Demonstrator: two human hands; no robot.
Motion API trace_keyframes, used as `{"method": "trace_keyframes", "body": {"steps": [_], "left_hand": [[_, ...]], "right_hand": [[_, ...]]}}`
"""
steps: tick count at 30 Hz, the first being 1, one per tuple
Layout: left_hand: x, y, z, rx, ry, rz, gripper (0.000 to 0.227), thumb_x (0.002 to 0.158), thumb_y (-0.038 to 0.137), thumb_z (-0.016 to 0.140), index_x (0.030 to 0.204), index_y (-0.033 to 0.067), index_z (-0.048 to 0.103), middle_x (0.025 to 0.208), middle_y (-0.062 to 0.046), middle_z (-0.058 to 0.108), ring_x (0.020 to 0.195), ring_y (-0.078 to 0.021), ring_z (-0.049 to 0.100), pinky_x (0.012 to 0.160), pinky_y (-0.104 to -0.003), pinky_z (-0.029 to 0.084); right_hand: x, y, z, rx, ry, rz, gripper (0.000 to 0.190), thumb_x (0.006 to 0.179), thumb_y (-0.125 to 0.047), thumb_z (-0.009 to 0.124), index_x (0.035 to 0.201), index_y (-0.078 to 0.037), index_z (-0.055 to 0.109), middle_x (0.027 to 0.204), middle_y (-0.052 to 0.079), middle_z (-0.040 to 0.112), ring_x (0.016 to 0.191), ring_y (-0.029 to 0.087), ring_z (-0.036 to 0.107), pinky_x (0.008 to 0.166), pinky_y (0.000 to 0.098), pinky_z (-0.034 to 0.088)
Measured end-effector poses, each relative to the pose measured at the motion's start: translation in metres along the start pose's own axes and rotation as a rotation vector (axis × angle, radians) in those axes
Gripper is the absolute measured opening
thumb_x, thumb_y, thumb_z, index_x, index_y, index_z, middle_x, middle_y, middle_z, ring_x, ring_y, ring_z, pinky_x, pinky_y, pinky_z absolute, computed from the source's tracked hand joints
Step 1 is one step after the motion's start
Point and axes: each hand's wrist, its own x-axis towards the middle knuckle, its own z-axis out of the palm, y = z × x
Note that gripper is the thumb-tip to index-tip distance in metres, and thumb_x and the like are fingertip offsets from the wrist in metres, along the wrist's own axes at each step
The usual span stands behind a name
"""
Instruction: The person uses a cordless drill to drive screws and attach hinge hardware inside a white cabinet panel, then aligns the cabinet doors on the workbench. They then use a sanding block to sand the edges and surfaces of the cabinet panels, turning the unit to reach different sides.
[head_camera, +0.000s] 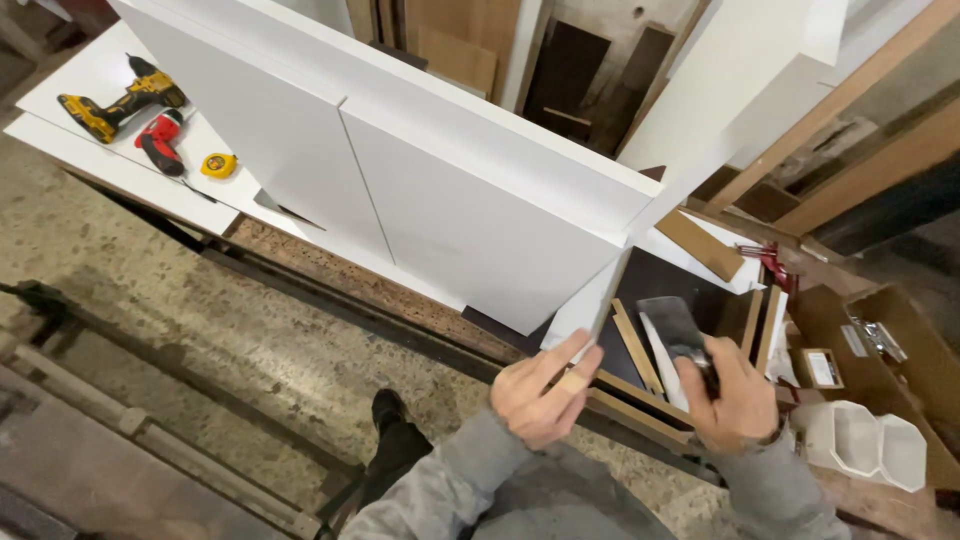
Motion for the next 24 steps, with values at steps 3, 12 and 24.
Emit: {"method": "trace_keyframes", "body": {"steps": [3,12,24], "left_hand": [[0.031,0.010,0.001,-0.005,0.062,0.051,0.062,0.089,-0.001,0.071,0.148,0.0021,0.054,0.151,-0.023,0.053,0.118,-0.0368,0.067,0.097,-0.043,0.059],[0.043,-0.004,0.020,-0.022,0.094,-0.041,0.067,0.091,-0.001,0.065,0.155,-0.0004,0.044,0.161,-0.026,0.042,0.142,-0.0446,0.051,0.117,-0.052,0.046],[0.049,-0.008,0.019,0.037,0.118,-0.044,0.064,0.094,0.002,0.064,0.155,-0.0001,0.044,0.161,-0.022,0.043,0.144,-0.0411,0.050,0.120,-0.052,0.043]], "right_hand": [[0.019,-0.073,-0.028,-0.022,0.010,-0.115,0.038,0.095,-0.021,0.068,0.131,-0.008,0.060,0.103,0.017,0.068,0.081,0.040,0.068,0.065,0.0450,0.053],[0.042,-0.113,-0.025,-0.328,-0.091,-0.183,0.061,0.096,-0.021,0.069,0.154,-0.017,0.051,0.088,0.008,0.065,0.064,0.032,0.063,0.053,0.0431,0.050],[0.050,-0.127,-0.026,-0.318,-0.019,-0.197,0.056,0.099,-0.020,0.069,0.154,-0.018,0.055,0.087,0.008,0.062,0.068,0.032,0.062,0.058,0.0444,0.051]]}}
